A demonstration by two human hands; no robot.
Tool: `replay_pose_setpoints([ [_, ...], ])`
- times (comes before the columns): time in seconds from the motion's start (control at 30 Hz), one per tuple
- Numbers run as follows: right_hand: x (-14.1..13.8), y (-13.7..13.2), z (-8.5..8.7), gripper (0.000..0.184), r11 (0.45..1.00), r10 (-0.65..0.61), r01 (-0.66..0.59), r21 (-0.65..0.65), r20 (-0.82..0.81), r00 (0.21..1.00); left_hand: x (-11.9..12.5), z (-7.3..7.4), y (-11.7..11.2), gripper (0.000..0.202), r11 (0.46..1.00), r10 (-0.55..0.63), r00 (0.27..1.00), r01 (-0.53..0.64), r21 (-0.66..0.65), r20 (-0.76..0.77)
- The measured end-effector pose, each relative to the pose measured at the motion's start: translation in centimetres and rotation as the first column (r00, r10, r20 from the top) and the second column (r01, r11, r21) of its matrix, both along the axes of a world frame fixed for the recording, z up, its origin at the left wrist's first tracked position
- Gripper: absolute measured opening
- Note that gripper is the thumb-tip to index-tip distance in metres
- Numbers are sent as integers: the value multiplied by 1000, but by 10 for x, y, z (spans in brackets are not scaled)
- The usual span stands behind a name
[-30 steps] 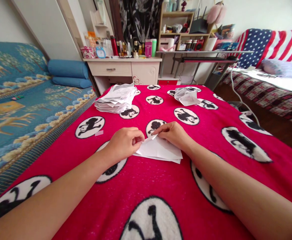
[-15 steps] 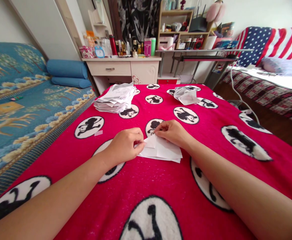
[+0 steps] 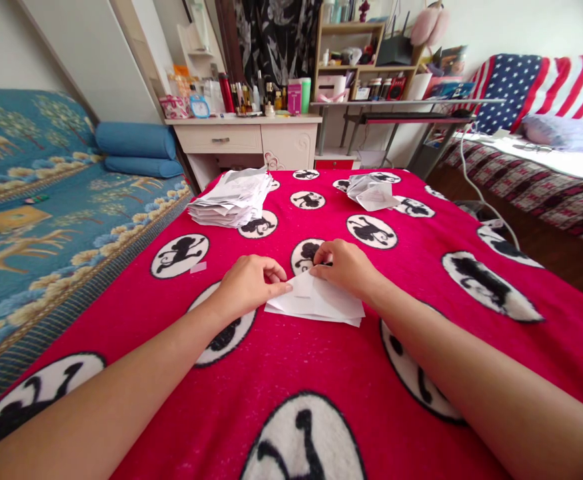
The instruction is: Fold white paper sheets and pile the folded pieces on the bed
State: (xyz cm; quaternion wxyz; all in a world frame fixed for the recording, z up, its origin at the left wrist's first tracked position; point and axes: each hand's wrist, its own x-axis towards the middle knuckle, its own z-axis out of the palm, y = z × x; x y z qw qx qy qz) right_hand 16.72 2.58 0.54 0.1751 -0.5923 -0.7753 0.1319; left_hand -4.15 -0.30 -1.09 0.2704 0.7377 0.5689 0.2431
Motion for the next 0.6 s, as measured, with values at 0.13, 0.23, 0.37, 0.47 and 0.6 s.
replay_pose_setpoints([
  [0.13, 1, -4, 6, 22, 998, -56, 52, 35, 120, 991, -2, -3, 5, 30, 999, -26, 1000, 25, -44, -12],
  [0.23, 3, -4, 9, 28, 996, -76, 67, 53, 183, 980, -3, -5, 5, 32, 998, -21, 999, 20, -55, -31],
  [0.37, 7, 2, 6, 24, 998, 21, -28, 53, 119, 993, -2, -4, 2, 33, 1000, -6, 999, 5, -31, -46],
  [0.47, 10, 8, 2, 22, 997, 77, -77, 4, -45, 996, -3, -2, 0, 32, 1000, -13, 1000, 13, -8, -27],
  [0.6, 11, 12, 3, 26, 966, 126, -220, -138, -490, 862, -2, 0, 0, 32, 998, -42, 995, 45, -34, 89],
])
